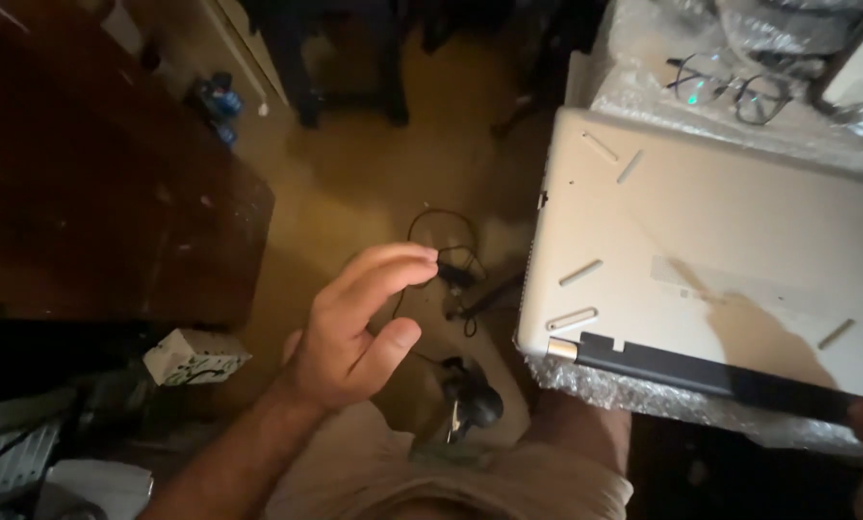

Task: Disassembling a laptop by removing screws from the bottom casing and handling the battery

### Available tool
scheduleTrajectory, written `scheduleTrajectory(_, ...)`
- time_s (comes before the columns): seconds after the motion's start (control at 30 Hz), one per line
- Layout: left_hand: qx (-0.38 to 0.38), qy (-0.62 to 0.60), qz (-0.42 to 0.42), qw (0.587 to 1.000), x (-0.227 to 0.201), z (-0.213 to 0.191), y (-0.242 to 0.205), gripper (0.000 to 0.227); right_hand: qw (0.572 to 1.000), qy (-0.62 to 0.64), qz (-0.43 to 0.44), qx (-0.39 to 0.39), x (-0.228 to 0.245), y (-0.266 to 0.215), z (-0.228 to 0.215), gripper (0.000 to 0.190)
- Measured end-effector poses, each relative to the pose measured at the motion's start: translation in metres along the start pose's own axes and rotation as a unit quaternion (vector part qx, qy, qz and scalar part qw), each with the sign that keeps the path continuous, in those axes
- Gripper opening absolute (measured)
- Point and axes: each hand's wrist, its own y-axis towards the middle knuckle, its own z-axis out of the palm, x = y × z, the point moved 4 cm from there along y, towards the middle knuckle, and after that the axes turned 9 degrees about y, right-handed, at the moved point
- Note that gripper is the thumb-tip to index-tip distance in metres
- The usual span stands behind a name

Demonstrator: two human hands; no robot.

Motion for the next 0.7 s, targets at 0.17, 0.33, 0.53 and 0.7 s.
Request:
scheduleTrajectory(0.17,-0.006,-0.006,-0.004,1.000,-0.022,-0.007,-0.021,0.049,0.976,-0.151,-0.148,-0.053,0.242,-0.136,0.226,0.058)
scheduleTrajectory(0.33,-0.008,-0.030,0.047,0.998,-0.055,-0.021,-0.035,0.048,0.950,-0.171,-0.242,-0.097,0.346,-0.197,0.290,0.017)
scheduleTrajectory(0.53,-0.050,-0.035,0.075,0.995,-0.068,-0.037,-0.049,0.051,0.962,-0.118,-0.229,-0.092,0.354,-0.181,0.298,0.019)
scheduleTrajectory(0.7,-0.029,-0.032,0.055,0.998,-0.054,-0.014,-0.038,0.051,0.975,-0.077,-0.184,-0.103,0.346,-0.171,0.296,0.022)
